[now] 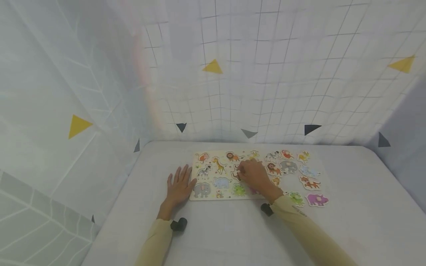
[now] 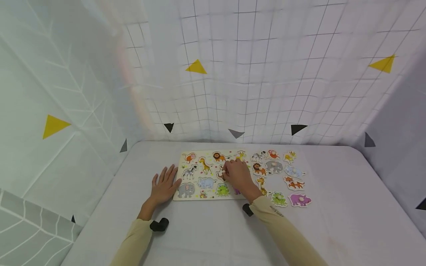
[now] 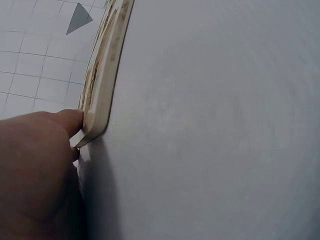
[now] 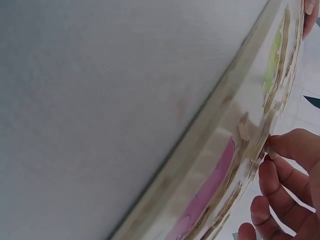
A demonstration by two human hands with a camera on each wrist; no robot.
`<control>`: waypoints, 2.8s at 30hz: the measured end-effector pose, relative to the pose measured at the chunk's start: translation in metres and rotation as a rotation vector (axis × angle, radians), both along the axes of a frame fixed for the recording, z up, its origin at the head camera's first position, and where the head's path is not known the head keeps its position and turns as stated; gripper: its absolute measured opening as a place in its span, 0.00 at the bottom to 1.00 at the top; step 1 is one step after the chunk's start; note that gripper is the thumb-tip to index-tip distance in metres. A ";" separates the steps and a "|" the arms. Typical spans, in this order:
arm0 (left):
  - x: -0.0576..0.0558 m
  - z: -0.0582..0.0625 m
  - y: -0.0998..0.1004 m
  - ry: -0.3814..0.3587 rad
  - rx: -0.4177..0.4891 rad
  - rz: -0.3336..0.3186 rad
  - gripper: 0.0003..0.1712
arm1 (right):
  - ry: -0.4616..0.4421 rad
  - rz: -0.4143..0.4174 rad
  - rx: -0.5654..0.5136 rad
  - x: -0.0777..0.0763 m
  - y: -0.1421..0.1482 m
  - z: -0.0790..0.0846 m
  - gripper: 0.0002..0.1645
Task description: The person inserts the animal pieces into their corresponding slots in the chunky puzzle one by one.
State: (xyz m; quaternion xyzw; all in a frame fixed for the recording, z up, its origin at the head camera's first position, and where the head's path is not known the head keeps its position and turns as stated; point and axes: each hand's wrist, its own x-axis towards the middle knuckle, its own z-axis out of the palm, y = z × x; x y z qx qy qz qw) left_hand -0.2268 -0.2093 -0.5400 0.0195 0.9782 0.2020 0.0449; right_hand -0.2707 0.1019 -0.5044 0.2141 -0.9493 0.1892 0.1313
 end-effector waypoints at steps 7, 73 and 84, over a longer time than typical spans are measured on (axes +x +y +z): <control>-0.001 -0.001 0.001 -0.012 0.002 0.015 0.41 | -0.007 -0.009 0.000 0.000 -0.002 0.002 0.07; 0.002 -0.001 0.002 0.016 -0.024 0.012 0.40 | -0.022 -0.293 0.040 0.003 0.099 -0.009 0.10; 0.001 -0.002 0.002 0.003 -0.045 0.009 0.40 | -0.086 -0.293 0.021 0.005 0.100 -0.006 0.10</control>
